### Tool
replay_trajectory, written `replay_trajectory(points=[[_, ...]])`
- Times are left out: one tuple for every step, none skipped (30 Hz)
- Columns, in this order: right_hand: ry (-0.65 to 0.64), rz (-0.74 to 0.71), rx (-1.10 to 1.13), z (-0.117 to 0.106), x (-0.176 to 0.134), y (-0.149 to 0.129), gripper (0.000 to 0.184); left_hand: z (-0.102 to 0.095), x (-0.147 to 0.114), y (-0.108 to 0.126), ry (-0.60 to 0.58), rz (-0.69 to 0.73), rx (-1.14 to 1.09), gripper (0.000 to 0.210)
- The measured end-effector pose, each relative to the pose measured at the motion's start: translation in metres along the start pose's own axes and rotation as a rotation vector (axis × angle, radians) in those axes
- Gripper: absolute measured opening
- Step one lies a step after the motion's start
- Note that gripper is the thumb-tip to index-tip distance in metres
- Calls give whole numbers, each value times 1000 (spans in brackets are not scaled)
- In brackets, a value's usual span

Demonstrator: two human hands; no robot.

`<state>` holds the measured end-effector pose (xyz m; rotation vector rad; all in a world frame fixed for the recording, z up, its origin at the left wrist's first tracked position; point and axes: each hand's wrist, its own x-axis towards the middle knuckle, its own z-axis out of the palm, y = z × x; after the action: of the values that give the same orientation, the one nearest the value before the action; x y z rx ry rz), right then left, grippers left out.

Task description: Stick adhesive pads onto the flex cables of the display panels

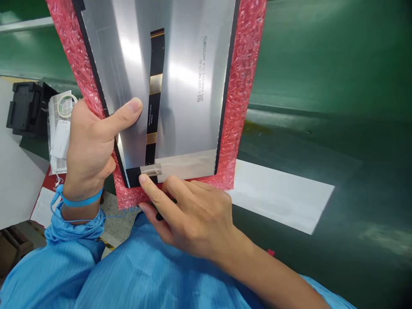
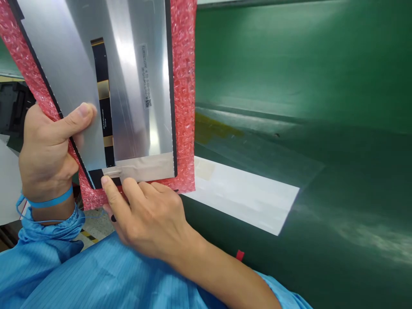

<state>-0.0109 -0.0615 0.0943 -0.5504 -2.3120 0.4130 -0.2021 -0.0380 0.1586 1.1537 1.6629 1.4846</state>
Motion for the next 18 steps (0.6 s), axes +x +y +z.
replay_trajectory(points=[[-7,9,21,0,0,-1,32,0,-1,1,10,-6,12,44],[-16,18,43,0,0,-2,34,0,-2,2,18,-8,25,35],[-28,28,62,0,0,-3,35,0,-3,3,23,-1,34,26],[-41,39,80,-1,0,-4,36,0,-3,3,21,9,39,19],[-54,51,101,-1,-1,-4,37,0,-2,2,17,24,35,14],[-59,64,131,-2,-2,-4,36,0,-1,1,14,35,21,12],[-54,81,173,-2,-2,-4,33,0,1,-2,18,39,-3,12],[-32,104,224,-4,-4,-2,30,0,3,-5,29,34,-39,14],[2,134,280,-5,-5,1,27,0,7,-10,46,15,-79,19],[45,170,336,-7,-7,6,23,-1,13,-16,72,-13,-119,24],[92,209,384,-8,-9,13,20,-3,21,-22,106,-43,-153,29],[143,251,419,-10,-11,22,18,-4,31,-30,147,-69,-182,35],[190,297,446,-12,-13,34,16,-6,44,-37,200,-80,-210,40],[233,353,468,-15,-14,47,14,-8,59,-43,262,-82,-235,45],[275,422,488,-18,-15,61,12,-9,75,-48,319,-78,-250,51],[322,507,506,-22,-16,75,10,-9,93,-51,360,-71,-254,55],[377,605,522,-28,-15,87,9,-4,110,-50,371,-69,-251,59],[439,710,545,-35,-14,97,9,5,127,-48,334,-72,-242,61]])
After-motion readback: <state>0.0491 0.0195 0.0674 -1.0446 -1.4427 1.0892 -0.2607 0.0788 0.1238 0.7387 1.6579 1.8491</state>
